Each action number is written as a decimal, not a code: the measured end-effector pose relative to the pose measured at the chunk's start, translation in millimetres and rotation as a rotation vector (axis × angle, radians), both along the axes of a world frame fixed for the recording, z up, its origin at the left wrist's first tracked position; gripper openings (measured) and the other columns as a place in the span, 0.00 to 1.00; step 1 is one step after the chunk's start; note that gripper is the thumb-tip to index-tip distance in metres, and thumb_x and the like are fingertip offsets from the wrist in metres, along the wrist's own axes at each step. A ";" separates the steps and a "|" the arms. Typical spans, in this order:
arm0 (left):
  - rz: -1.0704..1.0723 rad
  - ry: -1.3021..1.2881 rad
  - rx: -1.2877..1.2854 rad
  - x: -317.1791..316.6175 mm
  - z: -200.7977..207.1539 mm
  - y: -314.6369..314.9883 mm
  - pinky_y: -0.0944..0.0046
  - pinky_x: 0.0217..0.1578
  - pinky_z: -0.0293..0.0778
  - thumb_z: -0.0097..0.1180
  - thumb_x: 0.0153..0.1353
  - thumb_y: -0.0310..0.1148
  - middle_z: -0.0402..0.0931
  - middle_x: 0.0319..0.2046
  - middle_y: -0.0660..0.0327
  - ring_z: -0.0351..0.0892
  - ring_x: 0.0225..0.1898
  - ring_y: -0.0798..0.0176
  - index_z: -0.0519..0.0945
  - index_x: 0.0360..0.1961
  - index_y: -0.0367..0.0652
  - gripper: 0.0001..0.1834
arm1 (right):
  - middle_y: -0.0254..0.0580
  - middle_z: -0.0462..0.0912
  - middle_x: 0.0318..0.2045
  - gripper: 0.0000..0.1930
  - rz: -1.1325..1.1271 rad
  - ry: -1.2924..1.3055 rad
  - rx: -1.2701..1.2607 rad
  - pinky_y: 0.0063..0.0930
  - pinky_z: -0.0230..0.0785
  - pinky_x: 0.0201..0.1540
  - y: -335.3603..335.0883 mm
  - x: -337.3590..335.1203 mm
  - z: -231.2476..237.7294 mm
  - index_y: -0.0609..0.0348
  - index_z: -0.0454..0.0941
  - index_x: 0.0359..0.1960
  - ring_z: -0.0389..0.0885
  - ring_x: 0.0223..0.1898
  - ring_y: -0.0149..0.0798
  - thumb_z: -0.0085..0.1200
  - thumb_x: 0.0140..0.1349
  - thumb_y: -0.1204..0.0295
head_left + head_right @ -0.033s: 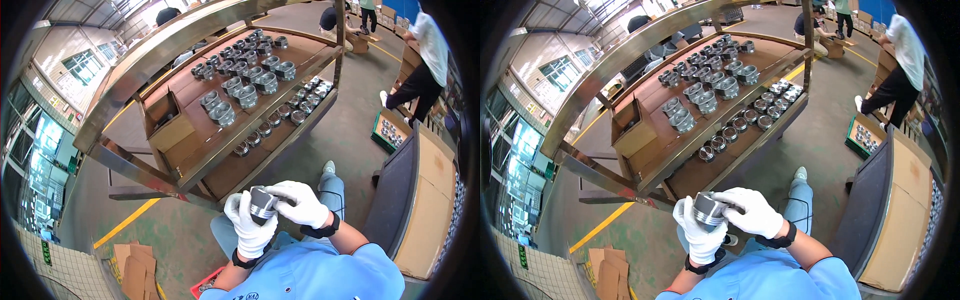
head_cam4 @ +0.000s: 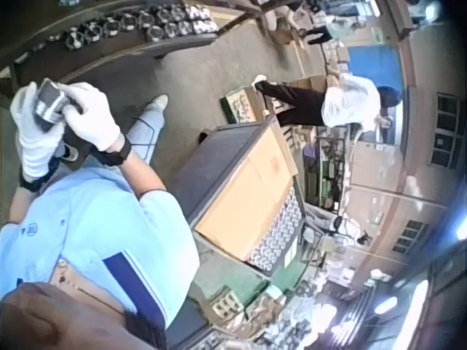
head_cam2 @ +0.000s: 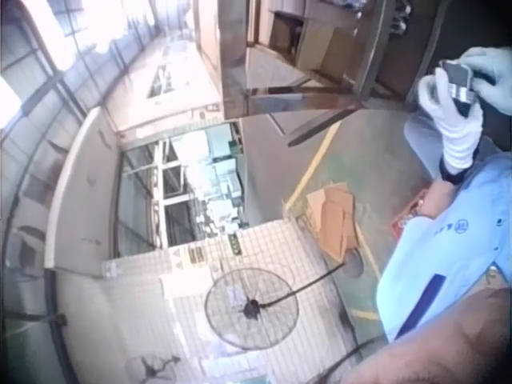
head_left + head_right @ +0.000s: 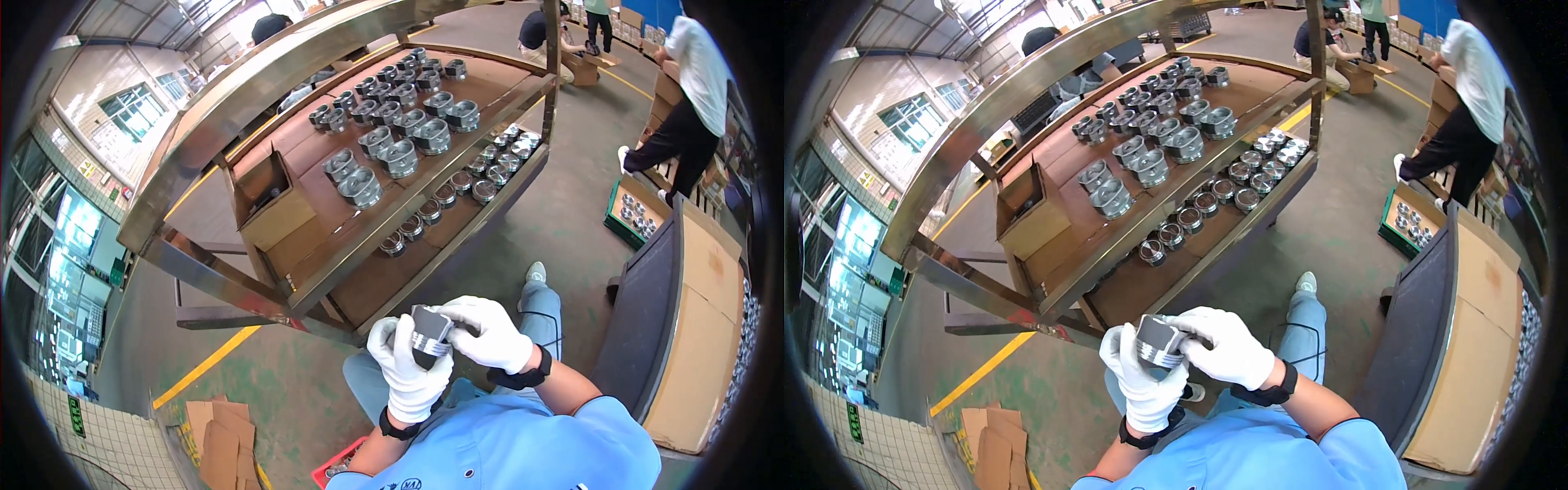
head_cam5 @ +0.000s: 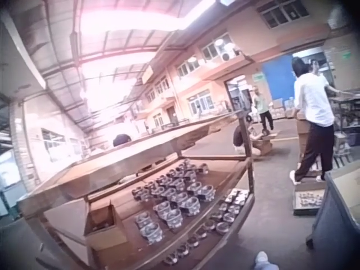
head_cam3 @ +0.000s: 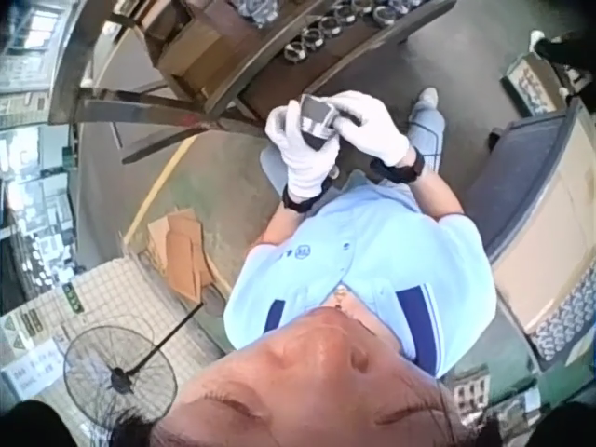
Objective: The person handles metal piston-like components by hand.
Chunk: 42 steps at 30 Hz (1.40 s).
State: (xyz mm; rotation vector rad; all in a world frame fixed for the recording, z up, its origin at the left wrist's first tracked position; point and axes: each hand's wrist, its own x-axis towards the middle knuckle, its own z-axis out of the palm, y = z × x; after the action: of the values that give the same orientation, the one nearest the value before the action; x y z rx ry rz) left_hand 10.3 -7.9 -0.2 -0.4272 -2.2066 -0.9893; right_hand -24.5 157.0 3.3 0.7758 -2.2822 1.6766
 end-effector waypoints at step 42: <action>-0.733 -0.641 1.329 0.3 1.0 -17.3 0.51 0.61 0.72 0.74 0.36 0.17 0.61 0.66 0.50 0.69 0.63 0.53 0.54 0.71 0.51 0.60 | 0.50 0.80 0.46 0.27 0.032 0.202 -0.052 0.41 0.73 0.51 -7.2 13.9 25.1 0.59 0.79 0.51 0.79 0.48 0.52 0.67 0.46 0.65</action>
State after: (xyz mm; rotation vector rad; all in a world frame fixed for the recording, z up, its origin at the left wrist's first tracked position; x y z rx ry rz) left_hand 10.6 -25.2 0.7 -0.2587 -1.2668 -2.9510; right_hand -10.5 149.8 28.5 0.9289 -2.0929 1.5841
